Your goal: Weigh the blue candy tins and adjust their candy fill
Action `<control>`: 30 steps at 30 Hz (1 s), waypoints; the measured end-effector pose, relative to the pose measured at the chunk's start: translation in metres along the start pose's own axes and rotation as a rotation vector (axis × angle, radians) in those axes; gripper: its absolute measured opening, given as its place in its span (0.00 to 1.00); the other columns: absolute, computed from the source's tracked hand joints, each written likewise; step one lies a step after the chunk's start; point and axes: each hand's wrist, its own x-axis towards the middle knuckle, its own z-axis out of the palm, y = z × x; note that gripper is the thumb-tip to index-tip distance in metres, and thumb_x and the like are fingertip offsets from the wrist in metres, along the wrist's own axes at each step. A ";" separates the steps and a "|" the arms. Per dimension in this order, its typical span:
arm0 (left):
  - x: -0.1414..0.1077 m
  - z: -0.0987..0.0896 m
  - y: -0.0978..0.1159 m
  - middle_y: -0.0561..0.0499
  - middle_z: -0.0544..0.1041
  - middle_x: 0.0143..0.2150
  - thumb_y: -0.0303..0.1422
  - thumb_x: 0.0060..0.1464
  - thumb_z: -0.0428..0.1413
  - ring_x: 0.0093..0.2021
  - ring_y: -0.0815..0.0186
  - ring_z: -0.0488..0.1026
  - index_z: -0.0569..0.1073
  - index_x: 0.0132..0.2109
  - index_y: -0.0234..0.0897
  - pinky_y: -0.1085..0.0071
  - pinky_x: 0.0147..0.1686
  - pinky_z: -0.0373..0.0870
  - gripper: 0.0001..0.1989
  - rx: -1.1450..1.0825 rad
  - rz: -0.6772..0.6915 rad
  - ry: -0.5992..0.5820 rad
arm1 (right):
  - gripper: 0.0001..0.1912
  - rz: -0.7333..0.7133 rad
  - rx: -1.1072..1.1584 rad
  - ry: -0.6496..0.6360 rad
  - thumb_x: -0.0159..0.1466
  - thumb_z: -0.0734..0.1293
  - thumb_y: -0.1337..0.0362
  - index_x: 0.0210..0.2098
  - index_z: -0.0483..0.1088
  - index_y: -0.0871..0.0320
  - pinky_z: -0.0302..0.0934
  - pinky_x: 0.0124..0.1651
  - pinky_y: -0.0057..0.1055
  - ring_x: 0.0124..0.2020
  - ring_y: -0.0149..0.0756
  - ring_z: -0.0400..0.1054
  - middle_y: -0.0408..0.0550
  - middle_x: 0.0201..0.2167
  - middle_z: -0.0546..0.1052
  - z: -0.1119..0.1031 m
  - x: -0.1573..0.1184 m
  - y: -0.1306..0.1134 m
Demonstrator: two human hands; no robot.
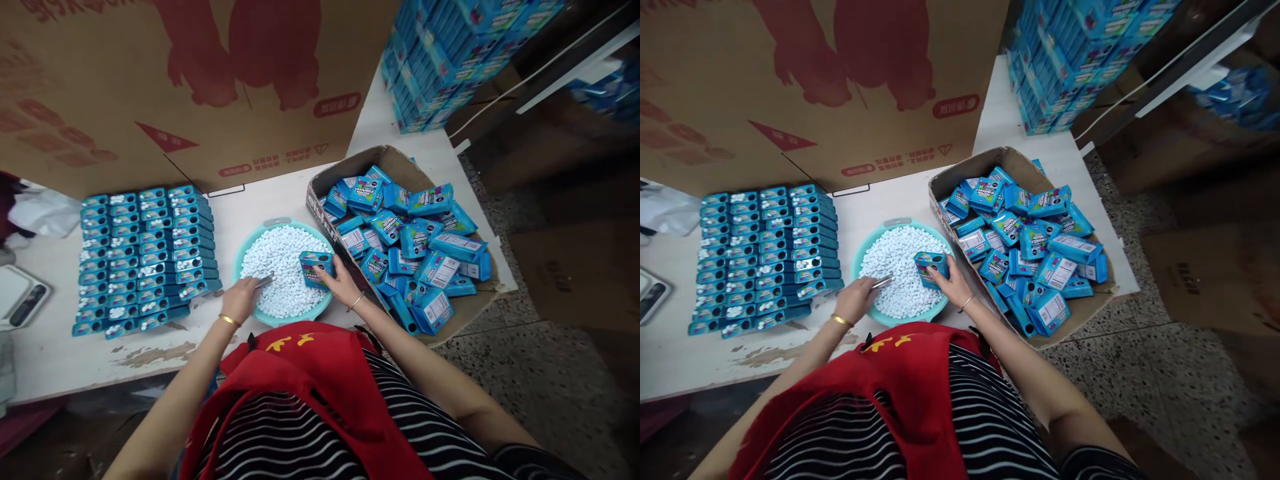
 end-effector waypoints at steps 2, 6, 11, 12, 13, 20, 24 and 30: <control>0.011 0.024 0.016 0.44 0.74 0.46 0.35 0.61 0.46 0.48 0.60 0.71 0.71 0.47 0.38 0.68 0.44 0.67 0.12 -0.051 0.006 0.026 | 0.25 -0.009 -0.034 -0.035 0.59 0.66 0.51 0.52 0.64 0.56 0.58 0.58 0.42 0.53 0.43 0.66 0.51 0.48 0.73 0.008 0.003 -0.003; 0.028 0.045 0.033 0.46 0.75 0.48 0.34 0.60 0.48 0.49 0.62 0.72 0.69 0.50 0.38 0.68 0.47 0.67 0.13 -0.165 0.028 0.065 | 0.22 -0.028 -0.051 -0.108 0.58 0.67 0.51 0.48 0.65 0.55 0.62 0.53 0.38 0.48 0.40 0.68 0.47 0.44 0.75 0.020 0.004 -0.010; 0.018 0.024 0.014 0.47 0.76 0.44 0.38 0.58 0.51 0.43 0.63 0.74 0.70 0.47 0.37 0.69 0.44 0.69 0.13 -0.270 0.081 0.086 | 0.19 -0.085 -0.014 -0.061 0.60 0.65 0.51 0.46 0.64 0.55 0.62 0.53 0.36 0.47 0.40 0.68 0.47 0.44 0.74 0.012 -0.007 -0.016; 0.013 0.015 0.009 0.47 0.76 0.43 0.39 0.58 0.51 0.42 0.63 0.74 0.70 0.46 0.37 0.69 0.44 0.69 0.13 -0.285 0.096 0.091 | 0.18 -0.098 -0.016 -0.030 0.61 0.65 0.52 0.45 0.64 0.55 0.62 0.52 0.36 0.46 0.40 0.68 0.47 0.43 0.73 0.008 -0.010 -0.017; 0.007 0.005 0.005 0.47 0.76 0.42 0.40 0.58 0.51 0.41 0.64 0.74 0.70 0.46 0.36 0.69 0.43 0.69 0.14 -0.299 0.113 0.097 | 0.18 -0.114 -0.035 -0.002 0.61 0.65 0.52 0.45 0.64 0.55 0.62 0.51 0.36 0.45 0.40 0.68 0.47 0.42 0.73 0.003 -0.013 -0.017; -0.021 -0.071 0.012 0.48 0.75 0.39 0.44 0.60 0.48 0.38 0.67 0.73 0.70 0.47 0.37 0.71 0.40 0.69 0.17 -0.327 0.290 0.134 | 0.16 -0.403 -0.412 -0.009 0.62 0.64 0.61 0.50 0.65 0.56 0.61 0.52 0.43 0.48 0.46 0.66 0.55 0.45 0.72 -0.012 -0.018 -0.019; -0.020 -0.103 0.035 0.48 0.75 0.42 0.41 0.61 0.47 0.42 0.64 0.73 0.71 0.47 0.39 0.69 0.43 0.68 0.15 -0.122 0.377 0.036 | 0.19 -0.499 -0.489 -0.081 0.61 0.62 0.67 0.52 0.65 0.56 0.60 0.53 0.46 0.50 0.48 0.65 0.56 0.47 0.73 0.002 -0.015 -0.019; -0.025 -0.139 0.086 0.46 0.73 0.36 0.32 0.59 0.47 0.38 0.59 0.71 0.70 0.41 0.38 0.66 0.35 0.67 0.08 0.311 0.287 -0.089 | 0.20 -0.538 -0.499 -0.115 0.60 0.62 0.69 0.52 0.66 0.56 0.60 0.54 0.48 0.51 0.48 0.64 0.56 0.48 0.73 0.018 -0.015 -0.017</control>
